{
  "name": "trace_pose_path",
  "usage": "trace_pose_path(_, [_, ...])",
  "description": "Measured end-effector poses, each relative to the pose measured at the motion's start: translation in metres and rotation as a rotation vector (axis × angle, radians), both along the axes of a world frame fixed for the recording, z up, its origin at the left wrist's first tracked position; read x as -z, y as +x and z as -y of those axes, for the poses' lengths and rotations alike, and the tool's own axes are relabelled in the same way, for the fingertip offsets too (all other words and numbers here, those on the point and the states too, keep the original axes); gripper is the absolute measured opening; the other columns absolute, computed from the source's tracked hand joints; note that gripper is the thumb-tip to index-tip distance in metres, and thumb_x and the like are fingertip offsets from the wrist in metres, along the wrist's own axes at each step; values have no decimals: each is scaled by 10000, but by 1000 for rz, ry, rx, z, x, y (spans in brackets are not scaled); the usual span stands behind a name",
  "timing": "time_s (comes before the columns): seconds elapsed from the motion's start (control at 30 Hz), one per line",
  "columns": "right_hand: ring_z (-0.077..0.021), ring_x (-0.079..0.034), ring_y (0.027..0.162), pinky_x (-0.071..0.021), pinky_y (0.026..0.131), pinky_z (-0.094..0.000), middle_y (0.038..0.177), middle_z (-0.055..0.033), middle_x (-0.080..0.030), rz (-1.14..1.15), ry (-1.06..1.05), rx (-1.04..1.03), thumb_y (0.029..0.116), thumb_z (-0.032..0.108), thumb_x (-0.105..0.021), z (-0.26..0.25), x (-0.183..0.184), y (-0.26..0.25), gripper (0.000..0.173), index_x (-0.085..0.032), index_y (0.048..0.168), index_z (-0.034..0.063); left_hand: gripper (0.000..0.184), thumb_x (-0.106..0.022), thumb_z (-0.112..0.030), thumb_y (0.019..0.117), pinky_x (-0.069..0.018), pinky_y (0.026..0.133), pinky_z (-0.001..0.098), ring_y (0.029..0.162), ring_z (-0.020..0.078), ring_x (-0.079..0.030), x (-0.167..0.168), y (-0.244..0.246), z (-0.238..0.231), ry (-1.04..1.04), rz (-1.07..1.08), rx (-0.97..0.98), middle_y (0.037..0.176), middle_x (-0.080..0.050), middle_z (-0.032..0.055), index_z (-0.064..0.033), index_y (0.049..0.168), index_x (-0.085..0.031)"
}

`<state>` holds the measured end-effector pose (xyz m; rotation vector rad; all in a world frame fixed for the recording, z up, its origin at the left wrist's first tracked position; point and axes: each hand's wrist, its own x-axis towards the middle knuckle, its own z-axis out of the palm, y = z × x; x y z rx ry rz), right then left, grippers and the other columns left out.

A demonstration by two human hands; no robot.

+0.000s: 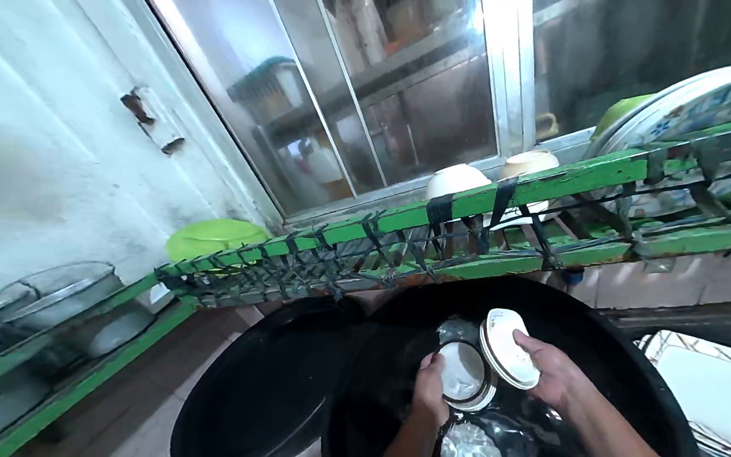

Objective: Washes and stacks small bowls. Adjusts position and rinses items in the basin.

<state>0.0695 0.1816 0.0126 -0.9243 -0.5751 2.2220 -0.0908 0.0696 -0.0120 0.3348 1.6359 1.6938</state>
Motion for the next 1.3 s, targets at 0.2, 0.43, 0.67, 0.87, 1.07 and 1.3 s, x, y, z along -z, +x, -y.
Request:
trace_pose_path(0.2, [-327,-711,1027,-612,830,-518,1157,-205,-690,-29,-5,-35,1092,330,-442,1,5,-1,406,-509,1395,69,401,-438,-243,1109,-516,993,527,1222,323,-595,-9,19,-9,155,262,-162,1363,-577,218,-38,1454,-462])
trace_pose_path(0.43, [-319,-713,1034,-616,834,-514,1181,-196,-686,88,101,-60,1091,292,-474,0,9,-5,417,-455,1454,88,538,-367,-500,1083,-534,867,608,1176,381,-606,-20,12,-3,195,561,-162,1382,-565,196,-128,1466,-432])
trace_pose_path(0.67, [-262,-691,1075,-584,890,-445,1252,-189,-656,366,384,-46,1077,245,-533,2,20,-14,452,-455,1498,101,531,-285,-474,1098,-511,861,606,1201,374,-577,-28,17,3,165,574,-74,1415,-539,182,-128,1476,-423])
trace_pose_path(0.87, [-264,-614,1218,-550,937,-410,1498,-174,-497,450,523,-209,991,-31,-549,-3,18,-10,636,-386,1570,175,516,-369,-474,1089,-523,849,639,1196,414,-585,-34,19,2,160,565,-89,1411,-533,209,-134,1472,-434])
trace_pose_path(1.07, [-285,-632,1117,-524,895,-462,1406,-179,-575,637,626,-181,1027,40,-560,10,-1,-9,494,-517,1496,190,480,-363,-416,1111,-549,821,613,1155,414,-620,-47,28,3,85,354,-71,1399,-552,222,-168,1519,-405])
trace_pose_path(1.3, [-239,-650,1109,-524,923,-449,1288,-147,-661,556,663,-81,1097,153,-462,16,3,-11,345,-600,1412,135,474,-390,-376,1113,-519,929,575,1232,366,-575,-38,37,4,7,31,88,1429,-529,214,-157,1533,-394])
